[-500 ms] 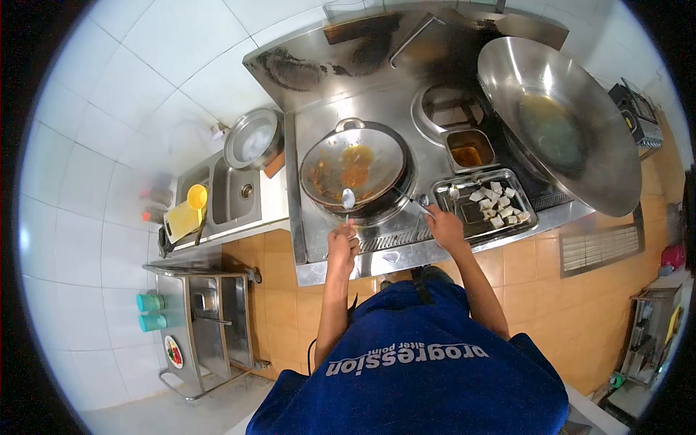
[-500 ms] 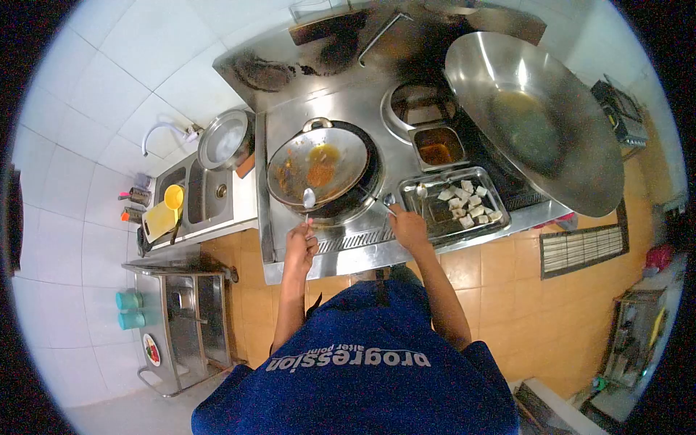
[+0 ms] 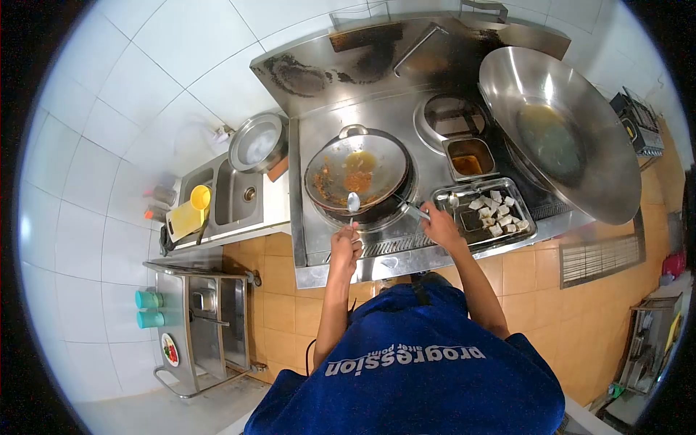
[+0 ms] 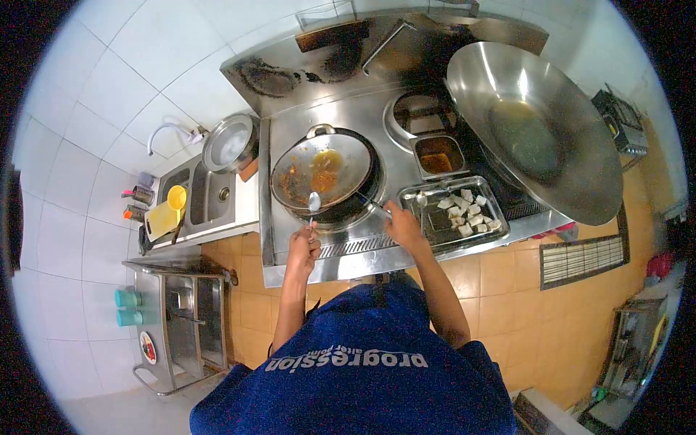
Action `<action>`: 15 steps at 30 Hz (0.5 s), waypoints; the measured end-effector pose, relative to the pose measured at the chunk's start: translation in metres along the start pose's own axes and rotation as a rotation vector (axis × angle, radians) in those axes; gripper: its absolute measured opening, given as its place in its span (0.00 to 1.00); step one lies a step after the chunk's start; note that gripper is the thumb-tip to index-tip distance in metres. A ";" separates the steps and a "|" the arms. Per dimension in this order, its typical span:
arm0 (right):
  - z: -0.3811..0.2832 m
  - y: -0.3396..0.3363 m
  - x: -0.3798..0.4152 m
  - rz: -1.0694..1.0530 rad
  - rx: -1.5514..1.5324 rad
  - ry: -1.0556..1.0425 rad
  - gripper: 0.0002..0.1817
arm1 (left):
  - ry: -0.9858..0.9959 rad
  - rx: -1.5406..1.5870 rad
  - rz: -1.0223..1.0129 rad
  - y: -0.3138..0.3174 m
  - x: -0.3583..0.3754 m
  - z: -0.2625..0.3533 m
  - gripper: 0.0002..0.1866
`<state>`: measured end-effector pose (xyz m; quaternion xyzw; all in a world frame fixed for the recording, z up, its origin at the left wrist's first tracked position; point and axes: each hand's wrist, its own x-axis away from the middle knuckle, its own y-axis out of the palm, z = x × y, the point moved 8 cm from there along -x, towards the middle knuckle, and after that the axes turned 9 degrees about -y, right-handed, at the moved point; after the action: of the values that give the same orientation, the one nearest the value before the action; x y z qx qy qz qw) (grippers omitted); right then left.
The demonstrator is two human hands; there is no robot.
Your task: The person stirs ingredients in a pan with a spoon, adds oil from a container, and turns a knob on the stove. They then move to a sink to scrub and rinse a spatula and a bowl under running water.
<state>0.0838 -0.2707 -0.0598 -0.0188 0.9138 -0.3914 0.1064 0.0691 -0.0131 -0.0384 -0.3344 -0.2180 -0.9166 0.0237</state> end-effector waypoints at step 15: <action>0.004 0.002 -0.020 -0.147 0.040 0.083 0.15 | 0.003 0.015 0.049 -0.003 0.003 -0.001 0.08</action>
<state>0.1041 -0.2694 -0.0604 -0.0675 0.9056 -0.4169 0.0396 0.0662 -0.0107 -0.0382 -0.3382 -0.2164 -0.9145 0.0490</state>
